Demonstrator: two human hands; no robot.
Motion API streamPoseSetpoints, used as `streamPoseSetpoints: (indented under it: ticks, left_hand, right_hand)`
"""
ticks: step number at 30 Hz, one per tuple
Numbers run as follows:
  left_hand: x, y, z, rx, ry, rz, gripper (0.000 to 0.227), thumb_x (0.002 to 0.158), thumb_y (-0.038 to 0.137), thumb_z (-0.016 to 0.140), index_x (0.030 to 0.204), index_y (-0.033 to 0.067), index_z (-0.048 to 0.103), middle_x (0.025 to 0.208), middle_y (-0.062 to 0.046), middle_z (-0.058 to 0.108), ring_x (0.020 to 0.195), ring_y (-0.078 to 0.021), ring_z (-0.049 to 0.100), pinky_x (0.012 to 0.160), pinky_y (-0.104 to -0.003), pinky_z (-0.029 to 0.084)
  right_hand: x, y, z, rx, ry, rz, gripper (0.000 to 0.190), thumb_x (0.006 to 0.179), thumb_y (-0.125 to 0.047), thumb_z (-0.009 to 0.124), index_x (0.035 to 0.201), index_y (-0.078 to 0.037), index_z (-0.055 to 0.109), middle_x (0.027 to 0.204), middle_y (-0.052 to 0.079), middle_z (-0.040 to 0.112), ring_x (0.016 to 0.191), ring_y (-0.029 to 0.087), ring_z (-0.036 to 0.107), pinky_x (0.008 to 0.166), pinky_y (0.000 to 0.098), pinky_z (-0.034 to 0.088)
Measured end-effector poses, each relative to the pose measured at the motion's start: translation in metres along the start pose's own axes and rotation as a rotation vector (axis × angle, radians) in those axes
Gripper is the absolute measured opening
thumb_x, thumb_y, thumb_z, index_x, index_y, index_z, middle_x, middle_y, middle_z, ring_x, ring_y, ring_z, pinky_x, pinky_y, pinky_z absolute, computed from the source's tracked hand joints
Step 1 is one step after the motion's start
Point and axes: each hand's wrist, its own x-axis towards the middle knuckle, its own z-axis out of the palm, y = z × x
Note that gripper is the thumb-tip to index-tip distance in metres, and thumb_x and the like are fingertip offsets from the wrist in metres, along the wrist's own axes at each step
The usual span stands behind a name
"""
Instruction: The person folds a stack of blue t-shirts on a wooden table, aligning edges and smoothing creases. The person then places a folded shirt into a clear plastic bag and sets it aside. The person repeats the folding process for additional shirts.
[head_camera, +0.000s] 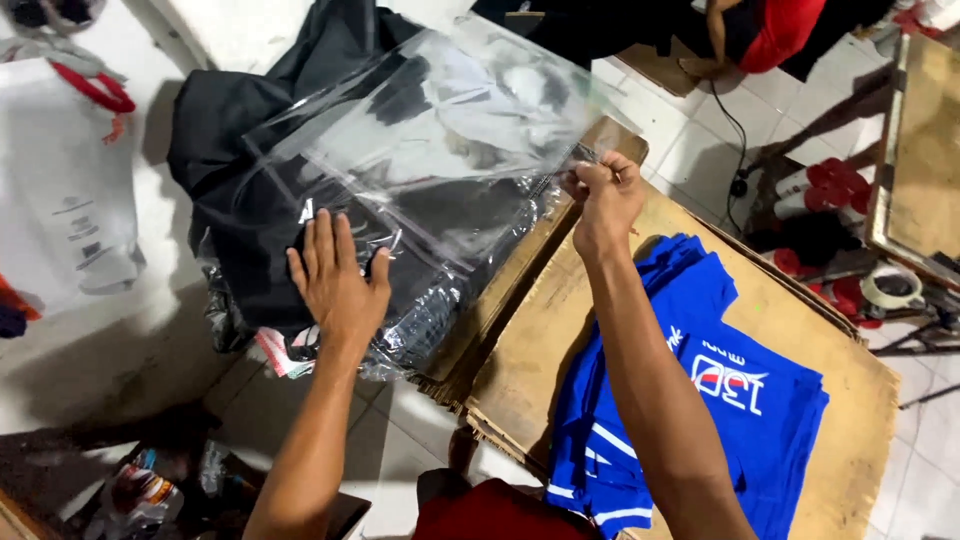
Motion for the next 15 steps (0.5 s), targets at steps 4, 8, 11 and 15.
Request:
streamPoseSetpoints:
  ticks: [4, 8, 11, 15]
  left_hand:
    - [0.001, 0.008, -0.01, -0.048, -0.03, -0.032, 0.064, 0.089, 0.035, 0.077, 0.141, -0.0008, 0.063, 0.152, -0.022, 0.054, 0.141, -0.04, 0.05, 0.118, -0.061, 0.021]
    - [0.031, 0.06, -0.03, -0.195, -0.02, 0.053, 0.056, 0.096, 0.03, 0.072, 0.141, -0.0006, 0.062, 0.156, -0.025, 0.048, 0.146, -0.0432, 0.041, 0.121, -0.06, 0.018]
    - [0.043, 0.058, -0.003, -0.205, -0.128, 0.171, 0.062, 0.093, 0.04, 0.073, 0.142, 0.0032, 0.063, 0.156, -0.025, 0.049, 0.147, -0.0447, 0.04, 0.12, -0.065, 0.014]
    - [0.06, 0.001, 0.023, -0.004, -0.503, 0.075, 0.078, 0.1, 0.069, 0.047, 0.152, 0.0112, 0.054, 0.166, -0.02, 0.037, 0.156, -0.0393, 0.026, 0.123, -0.068, 0.005]
  right_hand:
    - [0.007, 0.023, -0.037, -0.079, -0.007, -0.016, 0.034, 0.072, 0.011, 0.076, 0.094, -0.009, 0.057, 0.07, 0.008, 0.07, 0.06, 0.017, 0.069, 0.056, 0.0278, 0.058]
    - [0.007, 0.076, -0.036, -0.156, -0.079, 0.18, 0.014, 0.081, 0.002, 0.075, 0.09, -0.006, 0.069, 0.072, 0.01, 0.067, 0.058, 0.019, 0.067, 0.054, 0.031, 0.061]
    - [0.006, 0.124, -0.018, -0.237, -0.176, 0.305, 0.009, 0.085, -0.005, 0.074, 0.095, -0.005, 0.073, 0.077, 0.014, 0.071, 0.063, 0.022, 0.071, 0.058, 0.0343, 0.062]
    - [0.002, 0.129, -0.006, -0.174, -0.186, 0.368, 0.017, 0.089, -0.003, 0.073, 0.104, -0.005, 0.065, 0.084, 0.016, 0.073, 0.073, 0.026, 0.075, 0.068, 0.0355, 0.065]
